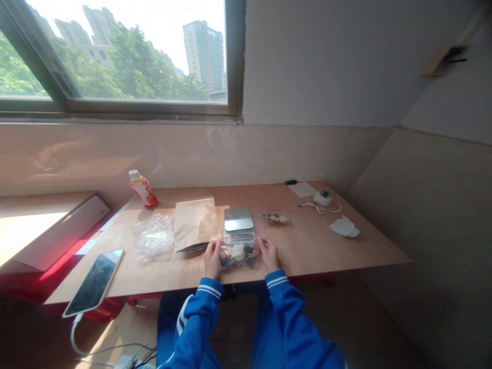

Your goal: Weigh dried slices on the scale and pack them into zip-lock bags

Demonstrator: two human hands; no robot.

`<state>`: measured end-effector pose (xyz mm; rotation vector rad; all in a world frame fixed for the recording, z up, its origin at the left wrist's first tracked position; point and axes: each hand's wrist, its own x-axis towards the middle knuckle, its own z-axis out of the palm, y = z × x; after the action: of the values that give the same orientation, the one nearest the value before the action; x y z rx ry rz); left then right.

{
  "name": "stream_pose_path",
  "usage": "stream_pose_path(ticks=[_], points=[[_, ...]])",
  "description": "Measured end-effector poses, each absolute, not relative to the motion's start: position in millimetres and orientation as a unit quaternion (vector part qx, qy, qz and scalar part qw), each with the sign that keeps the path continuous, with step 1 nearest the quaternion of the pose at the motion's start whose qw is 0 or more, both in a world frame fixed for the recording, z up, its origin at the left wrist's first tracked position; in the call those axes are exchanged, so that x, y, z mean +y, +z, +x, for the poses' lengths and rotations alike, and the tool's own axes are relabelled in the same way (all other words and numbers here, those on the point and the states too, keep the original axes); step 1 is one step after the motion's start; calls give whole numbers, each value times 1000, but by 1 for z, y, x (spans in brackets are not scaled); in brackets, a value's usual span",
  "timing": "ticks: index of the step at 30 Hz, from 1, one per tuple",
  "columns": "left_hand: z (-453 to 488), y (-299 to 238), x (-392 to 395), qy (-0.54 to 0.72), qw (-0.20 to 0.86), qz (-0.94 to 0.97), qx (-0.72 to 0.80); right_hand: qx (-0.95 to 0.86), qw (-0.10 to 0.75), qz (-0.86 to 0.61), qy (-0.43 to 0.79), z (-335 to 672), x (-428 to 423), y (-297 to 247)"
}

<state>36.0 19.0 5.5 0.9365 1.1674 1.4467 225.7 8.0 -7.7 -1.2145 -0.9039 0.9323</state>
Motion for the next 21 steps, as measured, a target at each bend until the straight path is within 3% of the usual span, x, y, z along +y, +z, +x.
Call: stream_pose_path(ticks=[13,21], points=[[36,8,17,602,482,391,501,-416,631,-536,377,226,8,-12],[35,13,15,583,525,400,473,-402,626,-525,414,224,7,-8]])
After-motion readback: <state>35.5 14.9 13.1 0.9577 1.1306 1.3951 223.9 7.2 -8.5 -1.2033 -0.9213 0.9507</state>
